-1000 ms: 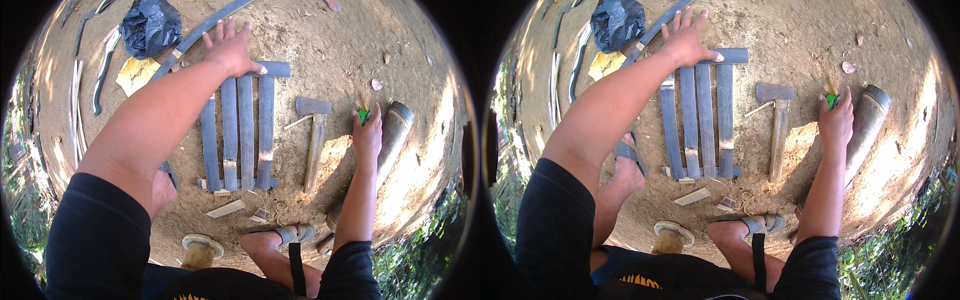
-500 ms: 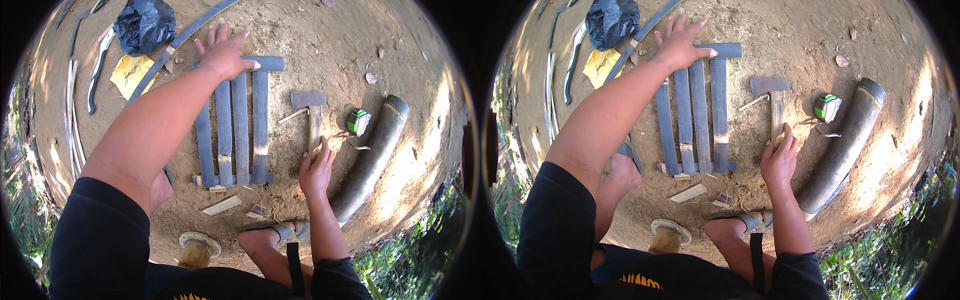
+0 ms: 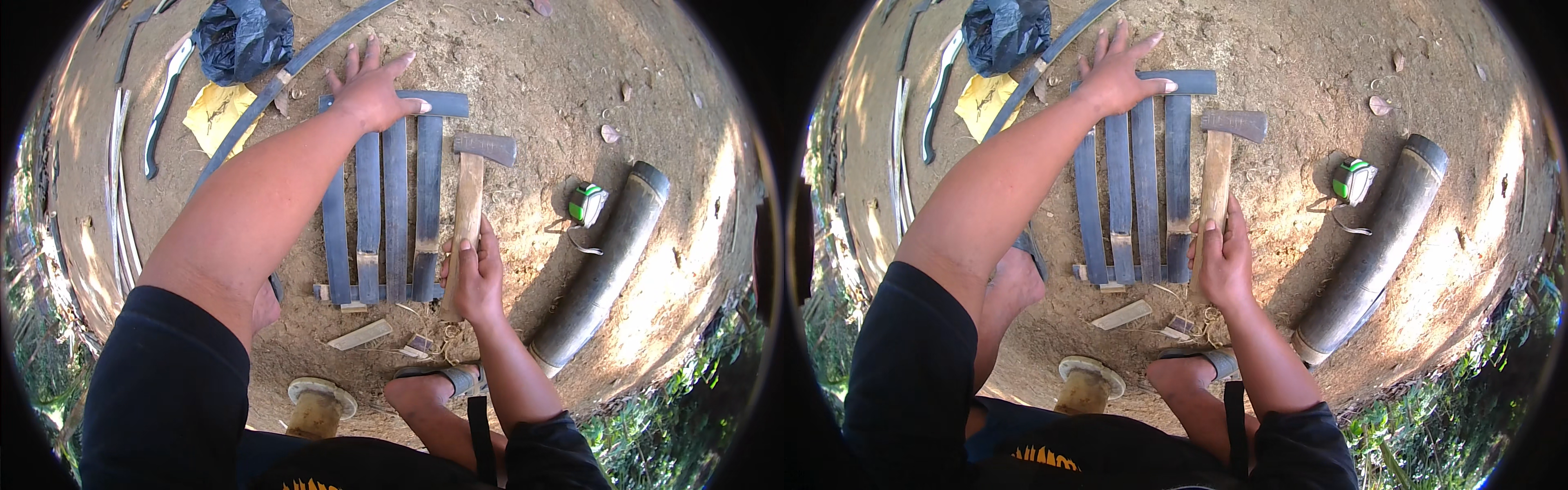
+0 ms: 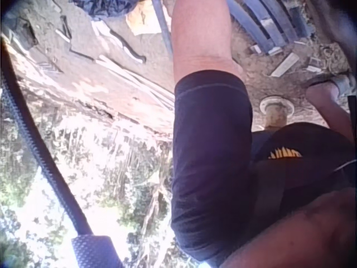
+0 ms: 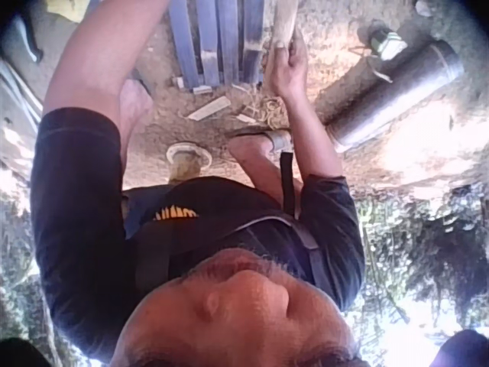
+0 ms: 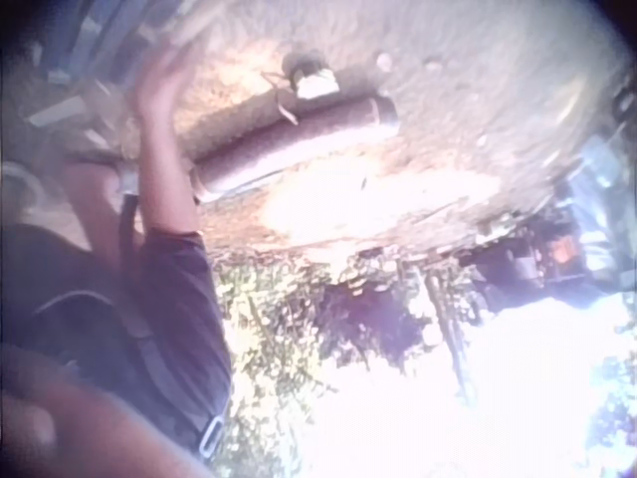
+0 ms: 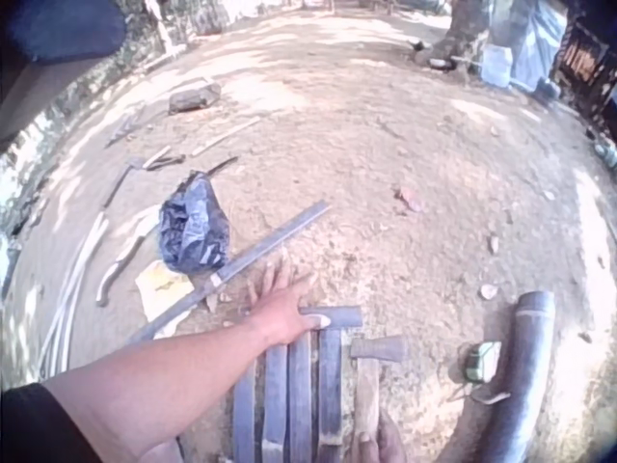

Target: The person aligns several bamboo slats under a horizontal piece, taps a small metal pin into one of the joints with a hatchet, and measures the assembly with a tape measure.

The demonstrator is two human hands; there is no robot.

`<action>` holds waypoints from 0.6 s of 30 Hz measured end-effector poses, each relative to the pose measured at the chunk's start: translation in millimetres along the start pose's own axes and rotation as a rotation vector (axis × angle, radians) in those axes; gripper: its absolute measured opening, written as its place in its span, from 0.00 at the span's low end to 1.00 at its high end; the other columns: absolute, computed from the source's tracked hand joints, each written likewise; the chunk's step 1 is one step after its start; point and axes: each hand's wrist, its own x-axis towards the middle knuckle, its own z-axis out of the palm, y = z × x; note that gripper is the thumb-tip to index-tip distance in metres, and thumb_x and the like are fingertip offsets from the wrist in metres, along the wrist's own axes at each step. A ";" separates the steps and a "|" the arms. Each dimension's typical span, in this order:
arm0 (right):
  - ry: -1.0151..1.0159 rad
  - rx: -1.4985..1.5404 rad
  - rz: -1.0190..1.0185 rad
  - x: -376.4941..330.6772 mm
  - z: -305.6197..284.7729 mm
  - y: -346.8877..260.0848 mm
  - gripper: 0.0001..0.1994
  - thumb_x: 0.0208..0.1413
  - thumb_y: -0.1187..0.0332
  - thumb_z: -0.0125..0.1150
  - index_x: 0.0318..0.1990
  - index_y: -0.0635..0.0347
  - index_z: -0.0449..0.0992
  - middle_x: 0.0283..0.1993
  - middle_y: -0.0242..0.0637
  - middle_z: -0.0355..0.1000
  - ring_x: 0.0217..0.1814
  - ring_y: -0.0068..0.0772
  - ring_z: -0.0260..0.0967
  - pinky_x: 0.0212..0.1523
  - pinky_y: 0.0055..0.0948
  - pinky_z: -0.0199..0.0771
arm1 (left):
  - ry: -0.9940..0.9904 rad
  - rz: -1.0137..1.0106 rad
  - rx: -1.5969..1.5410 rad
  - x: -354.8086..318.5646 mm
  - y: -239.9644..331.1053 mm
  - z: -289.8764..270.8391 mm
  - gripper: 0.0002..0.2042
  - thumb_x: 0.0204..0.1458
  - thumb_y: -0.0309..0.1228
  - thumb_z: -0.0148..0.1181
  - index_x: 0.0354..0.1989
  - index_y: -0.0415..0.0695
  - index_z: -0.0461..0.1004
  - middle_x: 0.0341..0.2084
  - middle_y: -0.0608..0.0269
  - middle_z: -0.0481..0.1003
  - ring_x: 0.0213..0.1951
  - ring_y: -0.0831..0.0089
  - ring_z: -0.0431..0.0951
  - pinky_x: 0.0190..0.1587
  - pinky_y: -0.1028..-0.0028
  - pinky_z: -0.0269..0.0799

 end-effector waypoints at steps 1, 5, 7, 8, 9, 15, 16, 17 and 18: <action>-0.006 -0.003 0.012 0.2 0.7 0.9 0.29 0.76 0.71 0.42 0.80 0.64 0.45 0.45 0.39 0.72 0.30 0.23 0.70 0.28 0.26 0.75 | 0.001 0.003 -0.002 0.4 -0.3 1.1 0.47 0.52 0.64 0.67 0.80 0.74 0.53 0.83 0.54 0.34 0.82 0.53 0.27 0.79 0.38 0.27; -0.045 0.028 0.025 2.1 7.1 -2.2 0.29 0.76 0.71 0.42 0.80 0.64 0.45 0.45 0.39 0.72 0.30 0.22 0.70 0.28 0.25 0.75 | 0.001 -0.001 -0.006 0.5 -0.9 1.1 0.47 0.52 0.64 0.67 0.80 0.74 0.52 0.83 0.55 0.34 0.82 0.53 0.27 0.79 0.38 0.27; -0.043 0.038 0.028 1.8 10.5 -2.2 0.29 0.76 0.71 0.42 0.80 0.63 0.45 0.46 0.39 0.73 0.30 0.22 0.70 0.28 0.25 0.75 | -0.002 0.000 -0.001 0.7 -0.1 0.4 0.47 0.52 0.64 0.67 0.80 0.74 0.52 0.83 0.55 0.34 0.82 0.53 0.27 0.79 0.38 0.27; -0.033 0.030 0.036 1.5 12.8 -2.0 0.29 0.76 0.71 0.42 0.80 0.63 0.45 0.46 0.39 0.73 0.30 0.22 0.70 0.28 0.25 0.75 | -0.004 -0.001 0.002 0.6 -0.5 0.4 0.47 0.52 0.64 0.67 0.80 0.75 0.52 0.83 0.55 0.34 0.82 0.53 0.27 0.79 0.38 0.27; -0.022 0.023 0.044 1.3 14.1 -1.9 0.28 0.76 0.71 0.41 0.80 0.62 0.45 0.46 0.39 0.73 0.30 0.22 0.70 0.28 0.24 0.75 | -0.004 -0.002 0.003 0.7 -0.7 0.5 0.47 0.52 0.64 0.67 0.80 0.75 0.52 0.83 0.55 0.34 0.82 0.53 0.27 0.79 0.38 0.27; 0.017 0.055 0.044 0.5 15.6 -4.0 0.27 0.76 0.70 0.40 0.79 0.61 0.47 0.45 0.38 0.72 0.30 0.22 0.70 0.28 0.24 0.76 | -0.002 -0.001 0.001 0.6 -0.5 -0.4 0.47 0.51 0.65 0.67 0.80 0.75 0.52 0.83 0.55 0.34 0.82 0.53 0.26 0.79 0.37 0.27; -0.001 0.053 0.040 1.6 14.7 -3.4 0.27 0.76 0.71 0.40 0.79 0.61 0.47 0.45 0.38 0.72 0.30 0.22 0.70 0.27 0.25 0.76 | -0.001 -0.003 0.009 0.7 -0.1 -0.1 0.47 0.51 0.65 0.67 0.80 0.75 0.52 0.83 0.55 0.34 0.82 0.53 0.26 0.79 0.37 0.27; -0.018 0.050 0.035 3.0 12.6 -1.9 0.27 0.76 0.71 0.41 0.79 0.61 0.47 0.45 0.38 0.72 0.30 0.22 0.70 0.27 0.25 0.76 | 0.000 -0.004 0.017 0.6 0.2 0.2 0.47 0.52 0.65 0.67 0.80 0.75 0.52 0.83 0.55 0.34 0.82 0.53 0.26 0.79 0.37 0.27; -0.034 0.048 0.031 4.0 11.3 -1.3 0.27 0.76 0.71 0.41 0.79 0.61 0.47 0.45 0.38 0.72 0.30 0.22 0.70 0.27 0.25 0.76 | 0.001 -0.003 0.016 0.6 0.0 0.2 0.47 0.52 0.65 0.67 0.80 0.75 0.52 0.83 0.55 0.34 0.82 0.53 0.26 0.78 0.37 0.27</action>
